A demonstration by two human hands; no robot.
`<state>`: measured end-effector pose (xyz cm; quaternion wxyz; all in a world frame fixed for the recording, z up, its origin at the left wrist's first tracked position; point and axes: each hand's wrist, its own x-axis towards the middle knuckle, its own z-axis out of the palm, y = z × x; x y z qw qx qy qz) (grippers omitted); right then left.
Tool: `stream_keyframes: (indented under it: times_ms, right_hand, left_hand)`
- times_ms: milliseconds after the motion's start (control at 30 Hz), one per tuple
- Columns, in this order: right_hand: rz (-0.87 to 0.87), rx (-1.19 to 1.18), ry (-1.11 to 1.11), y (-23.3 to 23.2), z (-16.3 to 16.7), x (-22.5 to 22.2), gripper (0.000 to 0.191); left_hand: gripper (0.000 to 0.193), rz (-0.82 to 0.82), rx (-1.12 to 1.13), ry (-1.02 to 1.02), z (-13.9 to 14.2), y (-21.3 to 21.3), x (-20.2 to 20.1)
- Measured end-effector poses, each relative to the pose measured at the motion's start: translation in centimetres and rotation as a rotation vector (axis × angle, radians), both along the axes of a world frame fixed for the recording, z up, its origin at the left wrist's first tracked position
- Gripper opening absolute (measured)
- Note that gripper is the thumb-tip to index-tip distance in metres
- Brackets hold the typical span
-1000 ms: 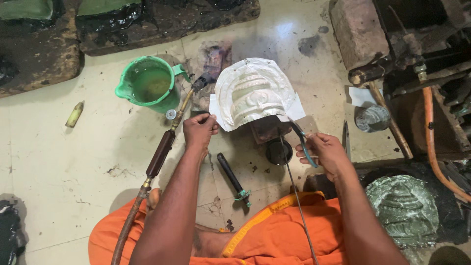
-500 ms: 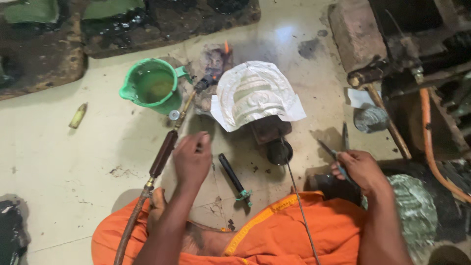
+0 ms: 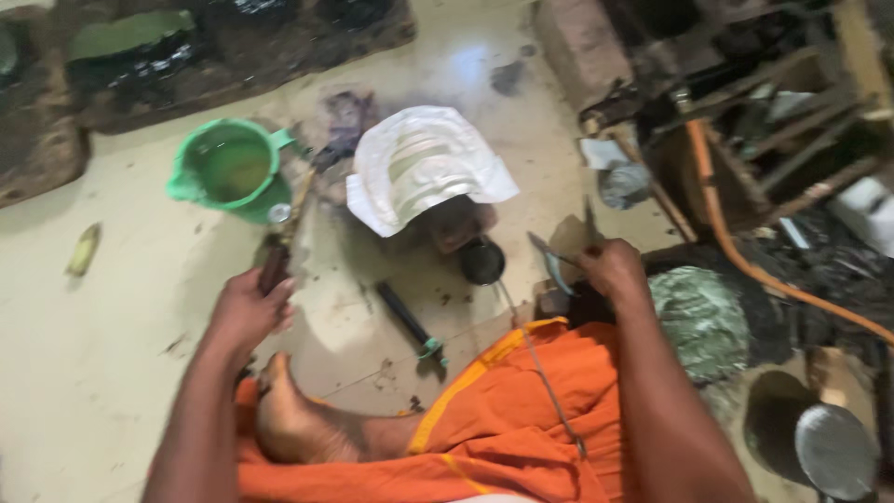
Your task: The person sits on the workshop floor holding a gas torch in one hand and a long thin metal rod in the other, heating the rod in the flame and applying it to a white face-shaped mold. They use pliers to hold and reposition the mold and paper around it while repeatedly reheating the rod.
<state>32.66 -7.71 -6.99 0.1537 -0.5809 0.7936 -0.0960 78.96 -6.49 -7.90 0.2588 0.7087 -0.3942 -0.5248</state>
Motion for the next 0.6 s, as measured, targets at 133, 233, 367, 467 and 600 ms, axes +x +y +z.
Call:
stream_keyframes:
  times_ms: [133, 233, 367, 467, 600]
  right_hand:
    - [-0.222, -0.367, 0.072, 0.6, 0.3, -3.8, 0.022]
    - [-0.065, -0.329, 0.09, -0.6, -1.0, -4.8, 0.025]
    - [-0.029, -0.015, 0.212, -2.6, -3.0, -3.2, 0.036]
    - [-0.004, 0.131, 0.256, -2.9, -3.3, -2.4, 0.038]
    - [-0.044, -0.064, 0.07, -0.9, -1.9, -2.6, 0.029]
  left_hand:
    - [0.017, -0.074, -0.014, -0.082, 2.3, 2.0, 1.2]
    - [0.019, -0.07, 0.026, -0.102, 3.2, 5.8, 3.9]
    - [0.048, -0.047, 0.151, 0.114, 2.0, 12.6, 8.1]
    - [0.059, -0.086, 0.205, 0.089, -0.5, 17.6, 10.4]
    - [0.047, 0.006, 0.184, 0.126, -3.4, 21.9, 11.2]
